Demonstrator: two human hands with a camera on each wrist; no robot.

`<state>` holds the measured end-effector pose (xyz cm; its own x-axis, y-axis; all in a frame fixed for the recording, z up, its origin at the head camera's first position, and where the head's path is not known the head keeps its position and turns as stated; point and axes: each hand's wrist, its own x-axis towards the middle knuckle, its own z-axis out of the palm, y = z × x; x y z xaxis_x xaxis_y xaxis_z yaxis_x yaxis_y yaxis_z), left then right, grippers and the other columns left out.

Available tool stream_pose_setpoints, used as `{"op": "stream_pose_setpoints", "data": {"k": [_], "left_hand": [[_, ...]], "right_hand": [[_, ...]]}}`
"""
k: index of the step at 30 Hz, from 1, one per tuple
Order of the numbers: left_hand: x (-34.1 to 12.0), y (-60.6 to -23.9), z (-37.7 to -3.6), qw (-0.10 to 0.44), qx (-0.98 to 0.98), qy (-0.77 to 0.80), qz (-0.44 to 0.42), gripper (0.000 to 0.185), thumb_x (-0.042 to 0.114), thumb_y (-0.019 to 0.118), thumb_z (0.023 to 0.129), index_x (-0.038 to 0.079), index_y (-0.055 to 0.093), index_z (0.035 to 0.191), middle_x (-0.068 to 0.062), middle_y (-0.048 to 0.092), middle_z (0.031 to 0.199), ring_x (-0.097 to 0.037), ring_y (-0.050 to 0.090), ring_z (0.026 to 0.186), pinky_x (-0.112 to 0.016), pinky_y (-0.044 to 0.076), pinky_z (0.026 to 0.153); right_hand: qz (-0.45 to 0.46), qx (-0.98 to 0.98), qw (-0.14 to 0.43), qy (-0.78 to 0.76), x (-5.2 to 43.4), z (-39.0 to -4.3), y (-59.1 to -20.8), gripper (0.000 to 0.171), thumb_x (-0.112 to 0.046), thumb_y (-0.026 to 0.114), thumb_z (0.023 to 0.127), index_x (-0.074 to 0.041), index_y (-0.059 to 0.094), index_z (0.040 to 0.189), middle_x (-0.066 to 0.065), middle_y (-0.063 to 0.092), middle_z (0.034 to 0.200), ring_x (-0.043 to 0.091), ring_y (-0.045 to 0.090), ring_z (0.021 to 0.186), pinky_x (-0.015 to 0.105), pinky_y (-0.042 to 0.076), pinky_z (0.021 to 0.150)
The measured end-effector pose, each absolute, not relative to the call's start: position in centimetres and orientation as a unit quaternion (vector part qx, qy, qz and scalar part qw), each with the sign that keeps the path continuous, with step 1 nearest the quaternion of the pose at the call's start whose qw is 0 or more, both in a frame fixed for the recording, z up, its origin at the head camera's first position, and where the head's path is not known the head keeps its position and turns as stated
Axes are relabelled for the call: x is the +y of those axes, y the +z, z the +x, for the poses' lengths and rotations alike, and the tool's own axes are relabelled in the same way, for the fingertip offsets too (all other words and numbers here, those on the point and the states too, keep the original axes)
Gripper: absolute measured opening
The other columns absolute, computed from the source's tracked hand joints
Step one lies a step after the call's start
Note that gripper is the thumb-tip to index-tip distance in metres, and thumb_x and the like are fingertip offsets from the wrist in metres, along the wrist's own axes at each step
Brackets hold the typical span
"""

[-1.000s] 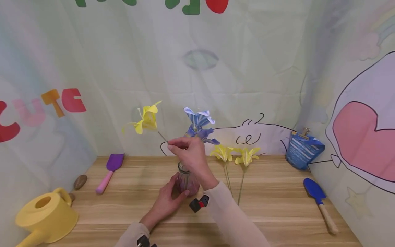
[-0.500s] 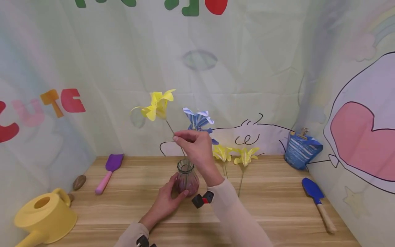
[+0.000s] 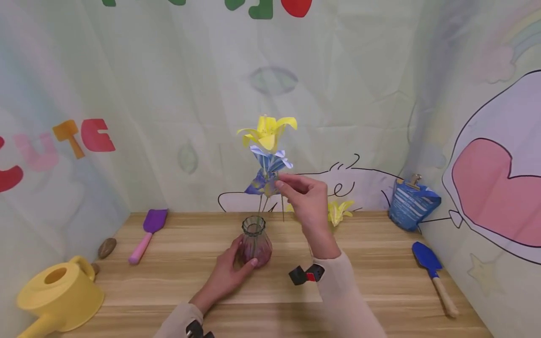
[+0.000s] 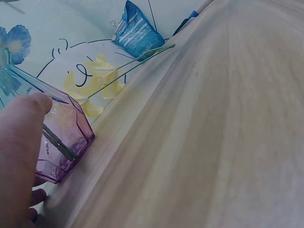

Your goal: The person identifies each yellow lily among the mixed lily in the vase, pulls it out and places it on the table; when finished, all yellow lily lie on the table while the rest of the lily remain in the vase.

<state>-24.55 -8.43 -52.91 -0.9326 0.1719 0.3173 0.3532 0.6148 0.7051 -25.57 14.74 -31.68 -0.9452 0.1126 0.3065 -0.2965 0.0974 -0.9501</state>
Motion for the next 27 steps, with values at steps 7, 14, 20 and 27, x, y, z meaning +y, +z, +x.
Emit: {"op": "stream_pose_setpoints", "data": {"k": [7, 14, 20, 27], "left_hand": [[-8.3, -52.6, -24.6, 0.105, -0.895, -0.411, -0.141, 0.083, 0.05, 0.07, 0.099, 0.008, 0.039, 0.164, -0.025, 0.057, 0.158, -0.047, 0.056, 0.145, -0.074, 0.036, 0.12], [-8.4, -52.9, -24.6, 0.101, -0.901, -0.4, -0.136, 0.084, 0.054, 0.069, 0.099, 0.011, 0.039, 0.164, -0.024, 0.056, 0.16, -0.047, 0.055, 0.146, -0.072, 0.039, 0.121], [-8.4, -53.0, -24.6, 0.095, -0.9, -0.405, -0.128, 0.085, 0.056, 0.069, 0.099, 0.011, 0.038, 0.165, -0.025, 0.055, 0.16, -0.049, 0.054, 0.146, -0.073, 0.037, 0.122], [-8.3, -52.9, -24.7, 0.099, -0.904, -0.395, -0.128, 0.084, 0.056, 0.068, 0.099, 0.011, 0.038, 0.164, -0.024, 0.057, 0.159, -0.047, 0.056, 0.145, -0.071, 0.037, 0.121]], "right_hand": [[-0.002, -0.721, 0.154, 0.676, 18.7, -25.1, -33.6, 0.038, -0.029, 0.081, 0.098, -0.004, 0.077, 0.126, -0.019, 0.08, 0.095, 0.008, 0.071, 0.09, 0.021, 0.056, 0.079], [-0.06, -0.731, 0.158, 0.661, 21.4, -25.0, -35.7, 0.04, -0.031, 0.082, 0.097, -0.004, 0.076, 0.125, -0.02, 0.077, 0.094, 0.007, 0.069, 0.087, 0.021, 0.055, 0.078], [-0.094, -0.712, 0.161, 0.677, 23.3, -25.3, -37.4, 0.034, -0.024, 0.083, 0.096, -0.003, 0.076, 0.123, -0.021, 0.076, 0.086, 0.004, 0.069, 0.079, 0.023, 0.056, 0.076], [-0.127, -0.697, 0.146, 0.69, 25.4, -25.3, -39.3, 0.033, -0.022, 0.083, 0.096, -0.006, 0.074, 0.124, -0.024, 0.076, 0.08, -0.001, 0.07, 0.076, 0.019, 0.054, 0.074]]}}
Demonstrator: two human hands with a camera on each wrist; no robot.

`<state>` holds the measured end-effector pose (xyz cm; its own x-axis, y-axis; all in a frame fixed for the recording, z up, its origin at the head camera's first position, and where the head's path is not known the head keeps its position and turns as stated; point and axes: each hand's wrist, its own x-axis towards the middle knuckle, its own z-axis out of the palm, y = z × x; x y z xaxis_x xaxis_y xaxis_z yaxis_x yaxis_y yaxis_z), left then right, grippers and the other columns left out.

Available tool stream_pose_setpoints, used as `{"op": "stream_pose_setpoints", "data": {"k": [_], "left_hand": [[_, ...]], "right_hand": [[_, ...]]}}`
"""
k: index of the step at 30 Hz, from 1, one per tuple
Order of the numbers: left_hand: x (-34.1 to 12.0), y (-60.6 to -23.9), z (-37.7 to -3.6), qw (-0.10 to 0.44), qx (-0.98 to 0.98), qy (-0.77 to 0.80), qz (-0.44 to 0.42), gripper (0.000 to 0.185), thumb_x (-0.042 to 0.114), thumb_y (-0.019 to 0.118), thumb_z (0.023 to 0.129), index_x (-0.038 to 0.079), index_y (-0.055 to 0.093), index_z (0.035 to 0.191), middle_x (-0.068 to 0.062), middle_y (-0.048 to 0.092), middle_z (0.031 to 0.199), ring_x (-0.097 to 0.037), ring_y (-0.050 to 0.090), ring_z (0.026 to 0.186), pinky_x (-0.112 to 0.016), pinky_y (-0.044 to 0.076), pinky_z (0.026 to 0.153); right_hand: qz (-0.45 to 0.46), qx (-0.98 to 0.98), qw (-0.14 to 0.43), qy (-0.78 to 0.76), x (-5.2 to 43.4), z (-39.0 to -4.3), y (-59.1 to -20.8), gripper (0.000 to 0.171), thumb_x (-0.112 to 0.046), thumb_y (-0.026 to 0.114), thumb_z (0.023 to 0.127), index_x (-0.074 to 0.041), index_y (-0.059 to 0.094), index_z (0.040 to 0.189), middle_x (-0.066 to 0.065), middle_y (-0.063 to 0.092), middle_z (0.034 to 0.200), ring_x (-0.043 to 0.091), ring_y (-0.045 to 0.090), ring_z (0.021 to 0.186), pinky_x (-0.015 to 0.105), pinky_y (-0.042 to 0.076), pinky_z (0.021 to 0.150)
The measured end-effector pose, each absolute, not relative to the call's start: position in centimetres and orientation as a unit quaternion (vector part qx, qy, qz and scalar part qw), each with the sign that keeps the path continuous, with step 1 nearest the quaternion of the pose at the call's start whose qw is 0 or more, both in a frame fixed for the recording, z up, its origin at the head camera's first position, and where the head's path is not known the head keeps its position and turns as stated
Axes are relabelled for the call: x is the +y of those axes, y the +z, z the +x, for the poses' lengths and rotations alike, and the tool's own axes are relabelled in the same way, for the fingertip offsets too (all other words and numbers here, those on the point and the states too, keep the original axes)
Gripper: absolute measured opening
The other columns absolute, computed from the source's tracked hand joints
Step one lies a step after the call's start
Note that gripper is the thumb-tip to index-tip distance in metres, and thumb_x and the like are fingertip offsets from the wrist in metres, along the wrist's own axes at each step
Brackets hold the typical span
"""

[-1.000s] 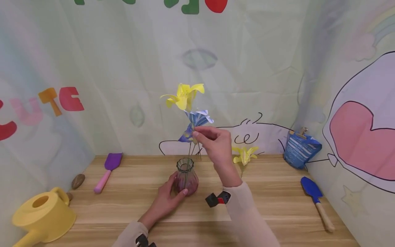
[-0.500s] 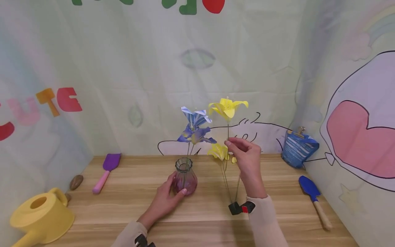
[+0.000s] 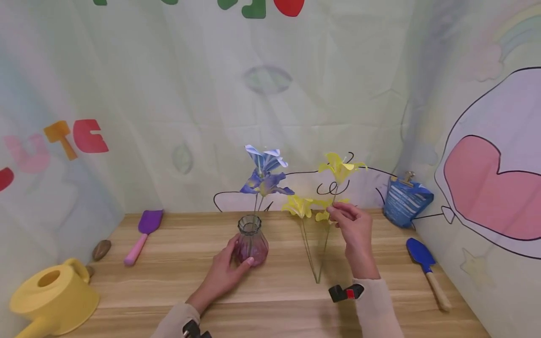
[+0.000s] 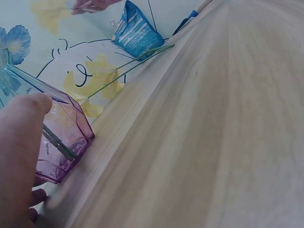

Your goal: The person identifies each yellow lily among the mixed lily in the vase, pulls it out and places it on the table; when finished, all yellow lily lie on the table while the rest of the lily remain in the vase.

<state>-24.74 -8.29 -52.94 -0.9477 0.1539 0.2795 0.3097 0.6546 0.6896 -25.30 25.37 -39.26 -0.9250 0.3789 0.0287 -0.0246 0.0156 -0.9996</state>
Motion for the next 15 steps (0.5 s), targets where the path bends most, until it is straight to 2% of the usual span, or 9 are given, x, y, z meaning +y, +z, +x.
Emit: {"op": "stream_pose_setpoints", "data": {"k": [3, 10, 13, 15], "left_hand": [[-8.3, -52.9, -24.8, 0.101, -0.905, -0.393, -0.129, 0.084, 0.056, 0.067, 0.099, 0.011, 0.038, 0.164, -0.024, 0.057, 0.159, -0.047, 0.057, 0.145, -0.071, 0.038, 0.121], [-8.3, -52.9, -24.8, 0.1, -0.904, -0.396, -0.128, 0.085, 0.057, 0.067, 0.099, 0.012, 0.038, 0.165, -0.024, 0.056, 0.16, -0.047, 0.056, 0.145, -0.071, 0.037, 0.122], [-8.3, -52.9, -24.7, 0.096, -0.904, -0.397, -0.126, 0.085, 0.057, 0.067, 0.099, 0.012, 0.038, 0.165, -0.023, 0.056, 0.16, -0.047, 0.056, 0.146, -0.071, 0.037, 0.122], [-8.3, -53.0, -24.8, 0.096, -0.904, -0.396, -0.127, 0.085, 0.057, 0.067, 0.099, 0.011, 0.038, 0.165, -0.023, 0.056, 0.16, -0.047, 0.056, 0.145, -0.071, 0.037, 0.122]], "right_hand": [[-0.144, -0.701, 0.138, 0.684, 26.4, -25.2, -40.1, 0.033, -0.023, 0.082, 0.097, -0.007, 0.075, 0.125, -0.025, 0.076, 0.079, -0.002, 0.071, 0.076, 0.018, 0.054, 0.074], [-0.168, -0.697, 0.117, 0.687, 28.9, -24.6, -41.9, 0.016, -0.021, 0.082, 0.097, -0.02, 0.078, 0.113, -0.023, 0.079, 0.083, -0.003, 0.072, 0.078, 0.017, 0.056, 0.076], [-0.182, -0.7, 0.108, 0.682, 29.6, -24.4, -42.6, 0.011, -0.018, 0.081, 0.097, -0.022, 0.077, 0.107, -0.023, 0.078, 0.08, -0.003, 0.072, 0.075, 0.017, 0.056, 0.073], [-0.182, -0.705, 0.108, 0.677, 30.0, -24.3, -43.2, 0.011, -0.013, 0.079, 0.098, -0.02, 0.078, 0.106, -0.019, 0.08, 0.082, -0.001, 0.072, 0.074, 0.018, 0.057, 0.07]]}}
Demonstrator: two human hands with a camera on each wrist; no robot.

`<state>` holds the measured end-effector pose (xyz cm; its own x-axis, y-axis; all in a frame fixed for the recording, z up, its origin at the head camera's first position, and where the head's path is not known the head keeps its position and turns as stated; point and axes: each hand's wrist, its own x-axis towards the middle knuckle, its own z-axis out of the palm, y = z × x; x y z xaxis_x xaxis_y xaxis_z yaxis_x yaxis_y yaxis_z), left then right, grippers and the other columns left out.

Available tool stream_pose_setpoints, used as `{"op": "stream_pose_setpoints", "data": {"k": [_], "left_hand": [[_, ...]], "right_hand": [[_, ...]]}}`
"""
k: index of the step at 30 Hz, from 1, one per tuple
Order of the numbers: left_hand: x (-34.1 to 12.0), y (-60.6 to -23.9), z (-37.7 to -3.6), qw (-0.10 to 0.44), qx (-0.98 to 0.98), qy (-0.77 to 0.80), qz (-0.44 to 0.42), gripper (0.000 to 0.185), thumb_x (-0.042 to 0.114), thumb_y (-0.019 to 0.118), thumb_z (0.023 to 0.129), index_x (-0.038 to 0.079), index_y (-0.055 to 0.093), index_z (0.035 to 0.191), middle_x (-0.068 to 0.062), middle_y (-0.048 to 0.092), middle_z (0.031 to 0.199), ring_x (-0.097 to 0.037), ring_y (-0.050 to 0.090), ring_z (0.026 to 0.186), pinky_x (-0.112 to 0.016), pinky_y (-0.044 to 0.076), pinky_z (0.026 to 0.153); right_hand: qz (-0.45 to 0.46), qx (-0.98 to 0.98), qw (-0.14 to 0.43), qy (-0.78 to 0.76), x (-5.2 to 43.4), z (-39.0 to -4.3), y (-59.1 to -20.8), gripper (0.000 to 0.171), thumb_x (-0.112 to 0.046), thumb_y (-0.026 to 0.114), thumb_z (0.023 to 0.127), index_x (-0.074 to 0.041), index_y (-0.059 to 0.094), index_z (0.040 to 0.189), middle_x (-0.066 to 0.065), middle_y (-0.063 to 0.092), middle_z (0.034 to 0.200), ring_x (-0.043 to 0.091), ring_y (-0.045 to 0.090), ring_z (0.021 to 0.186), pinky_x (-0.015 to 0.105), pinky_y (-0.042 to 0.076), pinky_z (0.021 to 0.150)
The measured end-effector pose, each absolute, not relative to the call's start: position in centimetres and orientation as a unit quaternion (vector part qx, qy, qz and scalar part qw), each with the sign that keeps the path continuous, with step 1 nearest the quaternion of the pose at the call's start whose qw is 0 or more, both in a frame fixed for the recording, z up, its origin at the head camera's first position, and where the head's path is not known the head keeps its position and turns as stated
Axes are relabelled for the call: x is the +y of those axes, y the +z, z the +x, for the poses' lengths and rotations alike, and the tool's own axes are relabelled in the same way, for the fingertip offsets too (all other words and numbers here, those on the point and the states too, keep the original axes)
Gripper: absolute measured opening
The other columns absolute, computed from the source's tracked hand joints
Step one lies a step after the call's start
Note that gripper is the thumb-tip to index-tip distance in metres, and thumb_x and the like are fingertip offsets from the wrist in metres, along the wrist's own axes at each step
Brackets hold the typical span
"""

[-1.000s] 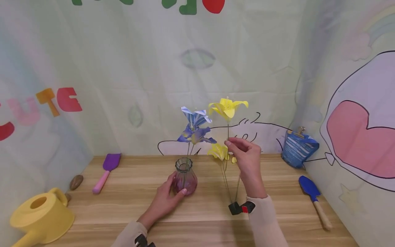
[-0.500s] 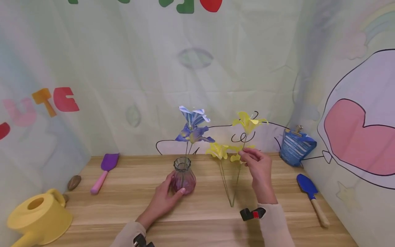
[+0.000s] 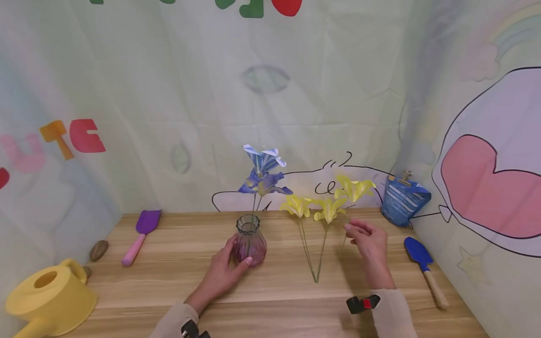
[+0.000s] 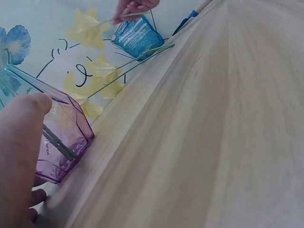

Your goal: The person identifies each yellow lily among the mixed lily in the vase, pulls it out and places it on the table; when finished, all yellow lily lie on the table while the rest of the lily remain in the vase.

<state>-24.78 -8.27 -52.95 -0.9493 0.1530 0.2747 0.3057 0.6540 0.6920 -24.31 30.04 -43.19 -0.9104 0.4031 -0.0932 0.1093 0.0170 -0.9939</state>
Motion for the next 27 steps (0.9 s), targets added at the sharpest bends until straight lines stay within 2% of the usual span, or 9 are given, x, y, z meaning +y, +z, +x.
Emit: {"op": "stream_pose_setpoints", "data": {"k": [3, 6, 9, 17, 27], "left_hand": [[-8.3, -53.0, -24.8, 0.098, -0.905, -0.395, -0.128, 0.085, 0.057, 0.067, 0.099, 0.011, 0.038, 0.164, -0.023, 0.056, 0.16, -0.046, 0.056, 0.145, -0.071, 0.038, 0.121], [-8.3, -52.9, -24.9, 0.099, -0.904, -0.395, -0.128, 0.085, 0.057, 0.067, 0.099, 0.011, 0.038, 0.164, -0.023, 0.056, 0.16, -0.046, 0.057, 0.145, -0.071, 0.038, 0.121], [-8.3, -52.9, -24.9, 0.1, -0.905, -0.393, -0.128, 0.085, 0.057, 0.067, 0.099, 0.01, 0.039, 0.164, -0.023, 0.056, 0.16, -0.046, 0.057, 0.145, -0.071, 0.039, 0.12], [-8.3, -52.9, -24.9, 0.101, -0.904, -0.395, -0.129, 0.084, 0.057, 0.067, 0.099, 0.011, 0.039, 0.164, -0.024, 0.057, 0.159, -0.046, 0.057, 0.145, -0.071, 0.039, 0.12], [-8.3, -52.9, -24.8, 0.088, -0.904, -0.4, -0.124, 0.086, 0.058, 0.067, 0.099, 0.012, 0.037, 0.165, -0.023, 0.054, 0.162, -0.047, 0.054, 0.147, -0.072, 0.035, 0.123]], "right_hand": [[-0.179, -0.716, 0.102, 0.667, 30.6, -24.3, -44.0, 0.015, -0.009, 0.078, 0.098, -0.011, 0.077, 0.113, -0.016, 0.081, 0.082, 0.0, 0.072, 0.072, 0.02, 0.058, 0.068], [-0.18, -0.736, 0.09, 0.647, 31.1, -24.3, -44.7, 0.034, -0.01, 0.078, 0.098, 0.001, 0.071, 0.13, -0.02, 0.079, 0.081, -0.002, 0.071, 0.073, 0.021, 0.059, 0.069], [-0.181, -0.753, 0.079, 0.627, 31.6, -24.2, -45.3, 0.048, -0.014, 0.078, 0.099, 0.008, 0.064, 0.139, -0.023, 0.076, 0.079, -0.005, 0.069, 0.074, 0.02, 0.059, 0.071], [-0.188, -0.784, 0.069, 0.587, 32.5, -24.6, -46.8, 0.046, -0.014, 0.078, 0.098, 0.012, 0.065, 0.134, -0.016, 0.076, 0.08, 0.0, 0.067, 0.071, 0.022, 0.059, 0.066], [-0.196, -0.785, 0.02, 0.588, 32.3, -25.5, -48.1, 0.041, -0.009, 0.075, 0.098, 0.015, 0.065, 0.13, -0.01, 0.072, 0.075, 0.005, 0.065, 0.068, 0.023, 0.057, 0.062]]}}
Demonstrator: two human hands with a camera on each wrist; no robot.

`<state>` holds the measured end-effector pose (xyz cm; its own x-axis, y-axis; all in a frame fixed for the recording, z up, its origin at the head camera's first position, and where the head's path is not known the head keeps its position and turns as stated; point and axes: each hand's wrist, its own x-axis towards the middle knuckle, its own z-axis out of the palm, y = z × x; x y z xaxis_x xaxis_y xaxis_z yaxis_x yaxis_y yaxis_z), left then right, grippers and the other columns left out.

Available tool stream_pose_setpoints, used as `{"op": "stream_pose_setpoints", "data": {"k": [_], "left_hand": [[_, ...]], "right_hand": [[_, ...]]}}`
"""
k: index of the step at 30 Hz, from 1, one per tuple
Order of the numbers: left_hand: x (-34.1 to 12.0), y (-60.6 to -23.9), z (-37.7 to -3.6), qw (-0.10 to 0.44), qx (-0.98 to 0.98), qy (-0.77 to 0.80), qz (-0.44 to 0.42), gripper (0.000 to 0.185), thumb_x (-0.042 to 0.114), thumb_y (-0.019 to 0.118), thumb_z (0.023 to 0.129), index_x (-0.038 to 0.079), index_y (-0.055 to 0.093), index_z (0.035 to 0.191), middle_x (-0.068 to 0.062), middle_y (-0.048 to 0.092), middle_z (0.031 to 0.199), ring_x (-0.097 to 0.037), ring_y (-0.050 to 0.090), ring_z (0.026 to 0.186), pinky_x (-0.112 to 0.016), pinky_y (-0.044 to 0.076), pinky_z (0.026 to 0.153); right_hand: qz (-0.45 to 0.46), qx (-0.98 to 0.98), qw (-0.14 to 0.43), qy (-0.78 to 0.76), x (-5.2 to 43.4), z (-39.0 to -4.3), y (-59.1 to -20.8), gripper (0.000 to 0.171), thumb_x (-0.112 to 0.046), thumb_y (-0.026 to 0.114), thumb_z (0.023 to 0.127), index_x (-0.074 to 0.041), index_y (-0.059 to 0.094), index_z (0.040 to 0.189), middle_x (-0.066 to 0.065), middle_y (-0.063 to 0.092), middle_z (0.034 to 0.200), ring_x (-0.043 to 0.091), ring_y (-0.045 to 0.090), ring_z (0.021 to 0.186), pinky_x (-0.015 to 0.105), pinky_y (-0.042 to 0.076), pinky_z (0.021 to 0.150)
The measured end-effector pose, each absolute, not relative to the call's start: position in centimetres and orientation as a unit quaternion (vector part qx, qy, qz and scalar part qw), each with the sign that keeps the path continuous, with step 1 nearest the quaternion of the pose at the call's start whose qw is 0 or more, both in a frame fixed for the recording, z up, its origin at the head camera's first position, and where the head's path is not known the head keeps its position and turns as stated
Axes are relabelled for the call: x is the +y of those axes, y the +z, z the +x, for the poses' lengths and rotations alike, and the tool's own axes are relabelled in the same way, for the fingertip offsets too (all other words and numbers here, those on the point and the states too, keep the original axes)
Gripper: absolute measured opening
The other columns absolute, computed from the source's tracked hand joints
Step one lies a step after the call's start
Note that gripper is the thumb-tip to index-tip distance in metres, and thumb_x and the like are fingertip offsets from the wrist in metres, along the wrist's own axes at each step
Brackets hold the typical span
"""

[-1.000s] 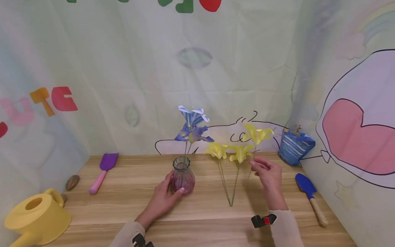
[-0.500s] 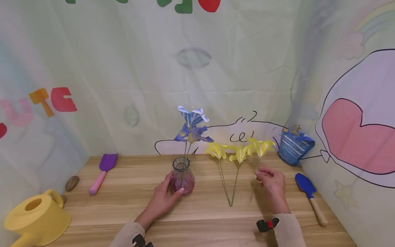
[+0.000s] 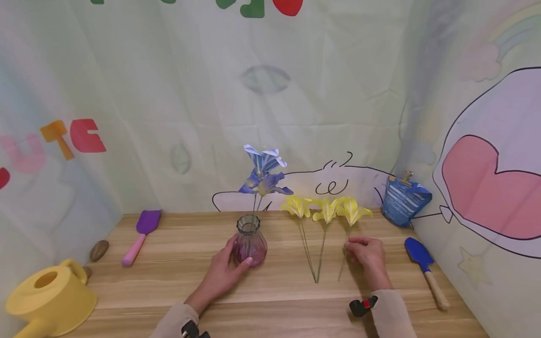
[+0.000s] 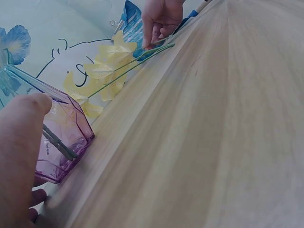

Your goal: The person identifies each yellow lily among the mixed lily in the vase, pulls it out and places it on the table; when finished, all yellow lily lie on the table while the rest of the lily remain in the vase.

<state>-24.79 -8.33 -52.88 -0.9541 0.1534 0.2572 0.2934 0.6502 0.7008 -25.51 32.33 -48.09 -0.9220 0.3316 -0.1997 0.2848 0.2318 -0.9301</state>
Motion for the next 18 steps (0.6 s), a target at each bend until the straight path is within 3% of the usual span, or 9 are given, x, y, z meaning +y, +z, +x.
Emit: {"op": "stream_pose_setpoints", "data": {"k": [10, 18], "left_hand": [[-8.25, -52.69, -24.73, 0.092, -0.904, -0.399, -0.125, 0.085, 0.055, 0.069, 0.099, 0.011, 0.037, 0.165, -0.023, 0.055, 0.161, -0.046, 0.055, 0.147, -0.071, 0.036, 0.122], [-8.4, -52.56, -24.5, 0.078, -0.904, -0.402, -0.122, 0.087, 0.057, 0.067, 0.1, 0.01, 0.035, 0.166, -0.023, 0.051, 0.164, -0.047, 0.051, 0.15, -0.072, 0.034, 0.124]], "right_hand": [[-0.178, -0.789, -0.009, 0.589, 31.97, -25.39, -48.43, 0.042, -0.007, 0.071, 0.1, 0.018, 0.061, 0.132, -0.004, 0.077, 0.079, 0.007, 0.069, 0.07, 0.023, 0.059, 0.062], [-0.168, -0.827, -0.008, 0.536, 32.24, -24.81, -47.6, 0.044, -0.018, 0.068, 0.103, 0.015, 0.064, 0.132, 0.003, 0.079, 0.086, 0.008, 0.071, 0.073, 0.026, 0.061, 0.063]]}}
